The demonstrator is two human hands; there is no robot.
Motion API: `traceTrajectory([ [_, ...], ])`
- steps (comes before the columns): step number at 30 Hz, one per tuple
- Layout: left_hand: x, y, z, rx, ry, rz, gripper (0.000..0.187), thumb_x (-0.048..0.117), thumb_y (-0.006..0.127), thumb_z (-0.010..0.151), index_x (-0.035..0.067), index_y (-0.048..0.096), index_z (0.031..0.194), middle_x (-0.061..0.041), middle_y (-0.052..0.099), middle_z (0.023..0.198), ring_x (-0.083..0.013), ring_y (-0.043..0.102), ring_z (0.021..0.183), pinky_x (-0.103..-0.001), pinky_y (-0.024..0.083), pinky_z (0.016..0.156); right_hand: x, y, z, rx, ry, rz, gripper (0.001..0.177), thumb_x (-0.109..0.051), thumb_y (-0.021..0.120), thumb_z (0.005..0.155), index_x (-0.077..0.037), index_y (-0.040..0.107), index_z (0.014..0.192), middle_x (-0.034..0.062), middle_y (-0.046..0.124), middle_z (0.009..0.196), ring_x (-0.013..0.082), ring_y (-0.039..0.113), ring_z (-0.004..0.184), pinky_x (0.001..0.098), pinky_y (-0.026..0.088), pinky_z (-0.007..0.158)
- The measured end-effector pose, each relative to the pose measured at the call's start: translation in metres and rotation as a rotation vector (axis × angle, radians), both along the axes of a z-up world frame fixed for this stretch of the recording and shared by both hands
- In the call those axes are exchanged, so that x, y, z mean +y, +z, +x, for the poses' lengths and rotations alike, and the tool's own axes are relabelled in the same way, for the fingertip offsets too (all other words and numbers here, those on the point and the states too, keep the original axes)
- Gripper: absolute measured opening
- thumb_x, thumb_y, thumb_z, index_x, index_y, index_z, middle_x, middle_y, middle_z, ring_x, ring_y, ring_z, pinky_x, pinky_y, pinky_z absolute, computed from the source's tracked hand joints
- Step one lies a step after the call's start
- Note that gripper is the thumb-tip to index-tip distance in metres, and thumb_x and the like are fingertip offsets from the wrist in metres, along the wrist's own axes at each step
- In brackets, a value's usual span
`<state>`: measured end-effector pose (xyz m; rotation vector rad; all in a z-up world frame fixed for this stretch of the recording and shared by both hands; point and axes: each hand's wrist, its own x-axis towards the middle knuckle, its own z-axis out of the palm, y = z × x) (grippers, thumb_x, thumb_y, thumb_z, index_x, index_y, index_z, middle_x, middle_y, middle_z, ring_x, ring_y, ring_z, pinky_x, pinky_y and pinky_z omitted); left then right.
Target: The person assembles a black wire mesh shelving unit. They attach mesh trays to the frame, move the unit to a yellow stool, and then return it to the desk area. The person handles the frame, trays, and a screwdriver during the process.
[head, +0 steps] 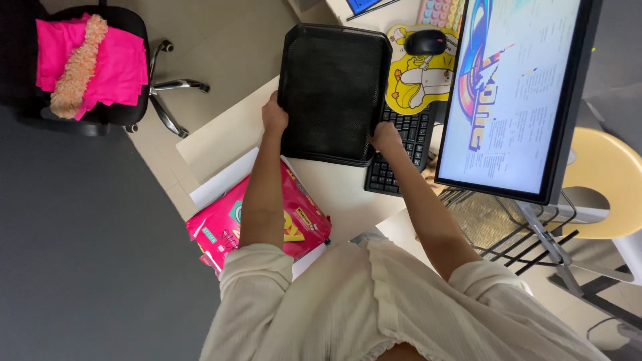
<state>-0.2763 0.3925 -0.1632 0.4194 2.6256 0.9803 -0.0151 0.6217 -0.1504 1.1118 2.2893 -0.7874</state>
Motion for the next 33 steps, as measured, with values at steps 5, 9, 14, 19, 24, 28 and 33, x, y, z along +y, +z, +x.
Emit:
traceTrajectory([
  [5,-0.009,-0.034,0.006,0.089,-0.103,-0.024,0.064,-0.002,0.060,0.088,0.002,0.044,0.150,-0.031,0.056,0.137,-0.0451,0.054,0.126,-0.046,0.046,0.106,-0.015,0.024,0.019,0.051,0.019,0.193,0.063,-0.042,0.080,0.087,0.005,0.060,0.125,0.0237,0.064,0.123,0.0377,0.068,0.109,0.0458,0.059,0.085],
  [9,-0.003,0.009,0.050,0.302,-0.195,-0.005,0.066,0.002,0.068,0.086,-0.001,0.045,0.147,-0.031,0.044,0.150,-0.0460,0.042,0.136,-0.049,0.039,0.114,-0.040,0.067,0.045,0.160,-0.009,0.267,0.061,-0.039,0.078,0.091,0.003,0.056,0.130,0.0229,0.059,0.130,0.0390,0.068,0.109,0.0478,0.059,0.085],
  [14,-0.008,0.100,0.149,0.265,-0.421,0.317,0.041,0.004,0.068,0.095,0.006,0.059,0.135,-0.023,0.052,0.148,-0.0419,0.049,0.135,-0.046,0.044,0.111,-0.079,0.114,0.088,0.634,0.081,0.296,0.059,-0.022,0.076,0.089,0.000,0.050,0.137,0.0242,0.053,0.133,0.0454,0.063,0.108,0.0500,0.056,0.083],
  [19,-0.037,0.146,0.272,0.191,-0.603,0.567,0.035,0.002,0.066,0.096,0.006,0.063,0.130,-0.018,0.064,0.135,-0.0352,0.064,0.126,-0.040,0.052,0.106,-0.136,0.148,0.156,0.794,0.074,0.245,0.061,-0.015,0.076,0.089,0.000,0.048,0.141,0.0249,0.053,0.132,0.0462,0.062,0.110,0.0484,0.055,0.087],
  [24,-0.080,0.159,0.371,-0.039,-0.751,0.563,0.036,0.002,0.064,0.097,0.005,0.060,0.133,-0.015,0.068,0.129,-0.0298,0.070,0.116,-0.038,0.056,0.099,-0.200,0.157,0.248,0.895,-0.032,0.143,0.058,-0.009,0.073,0.091,0.002,0.047,0.142,0.0242,0.054,0.133,0.0404,0.065,0.106,0.0457,0.056,0.088],
  [28,-0.089,0.150,0.441,-0.146,-0.902,0.506,0.038,0.002,0.064,0.097,0.004,0.058,0.135,-0.016,0.068,0.129,-0.0286,0.071,0.111,-0.038,0.056,0.095,-0.231,0.148,0.331,0.951,-0.168,0.110,0.051,-0.004,0.071,0.093,0.002,0.051,0.139,0.0218,0.057,0.130,0.0329,0.068,0.101,0.0413,0.057,0.088],
  [33,-0.070,0.116,0.531,-0.288,-1.085,0.433,0.036,0.003,0.063,0.097,0.004,0.058,0.133,-0.016,0.069,0.127,-0.0267,0.072,0.108,-0.038,0.057,0.094,-0.241,0.114,0.441,0.943,-0.398,0.191,0.046,-0.001,0.069,0.092,0.003,0.053,0.136,0.0211,0.059,0.126,0.0312,0.068,0.100,0.0390,0.058,0.085],
])
